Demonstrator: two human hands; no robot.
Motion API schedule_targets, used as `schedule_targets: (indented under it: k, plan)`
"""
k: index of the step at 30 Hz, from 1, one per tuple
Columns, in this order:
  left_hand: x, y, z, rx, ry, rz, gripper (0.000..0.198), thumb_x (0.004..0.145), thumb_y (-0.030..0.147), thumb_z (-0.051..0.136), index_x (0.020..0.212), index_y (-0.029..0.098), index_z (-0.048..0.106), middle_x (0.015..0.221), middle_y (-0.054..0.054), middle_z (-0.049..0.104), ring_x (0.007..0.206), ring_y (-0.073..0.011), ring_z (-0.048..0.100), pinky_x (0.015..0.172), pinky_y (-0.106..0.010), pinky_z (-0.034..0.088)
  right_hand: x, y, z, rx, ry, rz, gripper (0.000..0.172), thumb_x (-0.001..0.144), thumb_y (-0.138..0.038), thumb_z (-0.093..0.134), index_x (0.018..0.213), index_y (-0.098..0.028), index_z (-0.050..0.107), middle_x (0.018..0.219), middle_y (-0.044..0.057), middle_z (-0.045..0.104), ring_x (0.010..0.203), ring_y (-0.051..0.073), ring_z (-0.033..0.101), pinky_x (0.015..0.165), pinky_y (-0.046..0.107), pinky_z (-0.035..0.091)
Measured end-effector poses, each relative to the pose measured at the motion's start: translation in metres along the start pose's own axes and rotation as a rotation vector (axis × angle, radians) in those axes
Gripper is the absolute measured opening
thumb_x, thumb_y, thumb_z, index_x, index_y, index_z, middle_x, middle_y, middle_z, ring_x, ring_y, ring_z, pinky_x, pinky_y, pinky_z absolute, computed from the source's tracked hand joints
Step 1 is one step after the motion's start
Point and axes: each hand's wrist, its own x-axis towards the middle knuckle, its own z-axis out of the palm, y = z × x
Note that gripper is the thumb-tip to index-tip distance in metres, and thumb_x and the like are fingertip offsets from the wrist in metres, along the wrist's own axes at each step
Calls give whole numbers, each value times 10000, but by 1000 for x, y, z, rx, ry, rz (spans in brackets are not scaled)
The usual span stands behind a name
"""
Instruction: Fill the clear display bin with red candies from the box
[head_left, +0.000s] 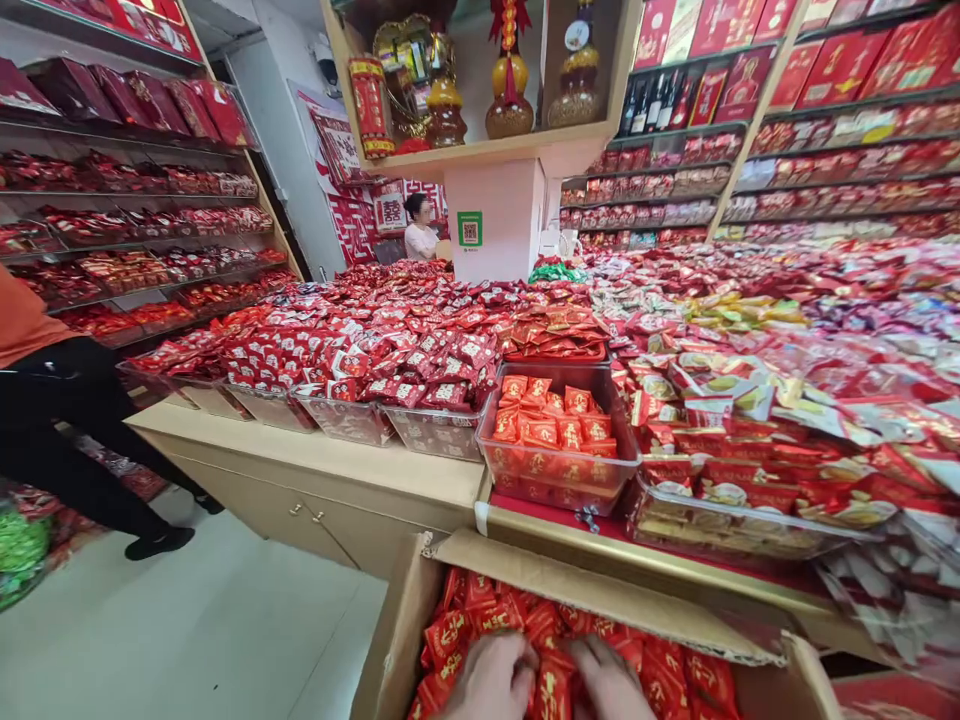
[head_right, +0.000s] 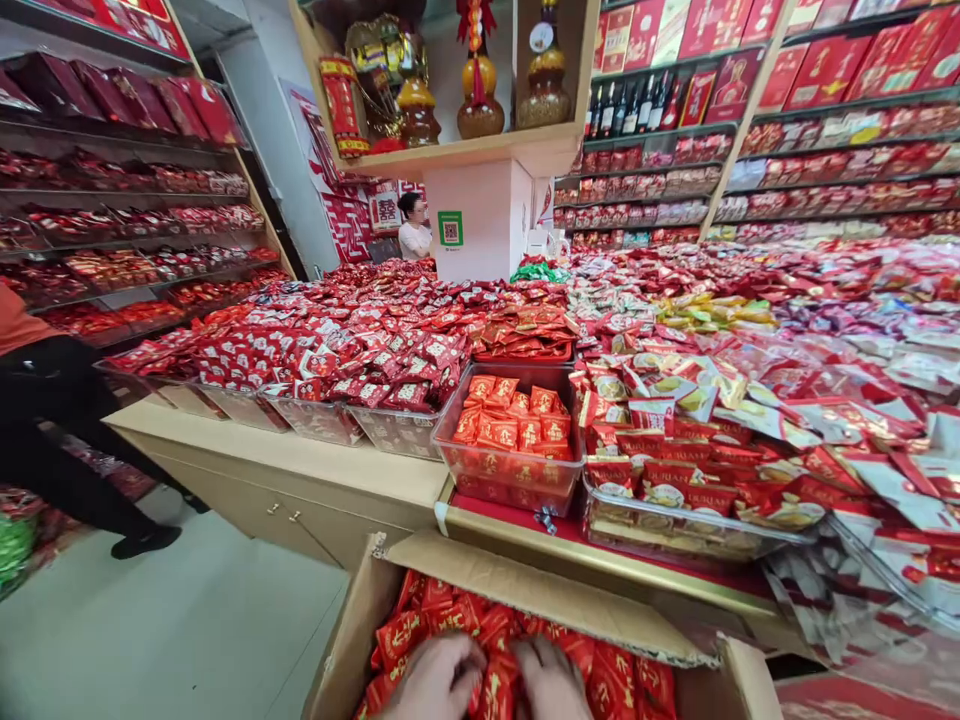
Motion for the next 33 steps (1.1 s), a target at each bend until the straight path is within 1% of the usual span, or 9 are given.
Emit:
schedule_targets:
  k: [3, 7, 10, 13, 15, 20, 22, 25, 33]
  plan:
    - [-11, 12, -21, -204, 206, 65, 198, 737, 145, 441, 906, 192, 532, 792, -12, 592, 750, -145, 546, 699, -258, 413, -4, 10, -22, 165, 26, -87, 338, 659, -79, 401, 911, -169, 609, 936, 90, 626, 874, 205, 560, 791, 303, 412]
    - [-21, 40, -52, -547, 320, 123, 166, 749, 190, 475, 915, 180, 472, 761, 7, 529, 670, -101, 518, 632, -212, 415, -10, 16, -44, 379, 41, -126, 173, 729, -218, 448, 766, -184, 613, 837, 86, 627, 830, 230, 554, 760, 345, 409]
    - [-25, 60, -63, -749, 335, 182, 186, 725, 177, 532, 893, 181, 452, 759, 20, 519, 687, -80, 506, 644, -189, 412, -15, 3, -60, 808, 49, -7, 223, 756, -343, 482, 870, -197, 606, 900, 87, 626, 867, 230, 552, 786, 375, 407]
    - [-27, 72, -62, -903, 290, 185, 211, 706, 161, 570, 880, 179, 452, 735, 29, 526, 674, -68, 506, 639, -180, 418, -18, -20, -81, 1341, -1, 85, 303, 763, -416, 486, 968, -205, 562, 841, 57, 622, 698, 165, 562, 661, 330, 451]
    - [-27, 78, -59, -1002, 247, 166, 222, 694, 159, 590, 877, 176, 465, 722, 29, 537, 658, -65, 513, 629, -182, 425, -16, -34, -94, 1501, 17, 93, 240, 736, -388, 547, 883, -201, 578, 739, 11, 595, 587, 112, 515, 588, 276, 437]
    - [-21, 87, -62, -1193, 61, 60, 324, 701, 258, 600, 1004, 181, 513, 817, -8, 576, 643, -85, 537, 557, -196, 431, -9, -44, -107, 1573, 40, 114, 144, 704, -324, 604, 761, -192, 590, 670, -27, 558, 542, 76, 467, 547, 232, 387]
    - [-17, 89, -65, -1160, 19, 33, 262, 698, 298, 603, 913, 149, 576, 747, -6, 583, 600, -77, 522, 544, -192, 424, -8, -43, -105, 1575, 62, 115, 127, 696, -302, 617, 758, -193, 593, 675, -28, 560, 553, 74, 463, 547, 223, 382]
    - [-10, 89, -66, -1139, 63, 29, 182, 648, 270, 656, 731, 121, 593, 653, 12, 580, 580, -62, 512, 578, -184, 427, -9, -44, -101, 1583, 119, 103, 96, 696, -267, 623, 757, -197, 597, 655, -37, 551, 571, 68, 455, 559, 206, 374]
    - [-2, 97, -70, -1380, 204, -55, 232, 596, 270, 704, 692, 141, 537, 574, 47, 552, 467, -33, 472, 461, -143, 392, -10, -56, -104, 1782, 146, 146, 118, 691, -267, 623, 792, -209, 608, 704, -25, 591, 575, 84, 499, 562, 228, 407]
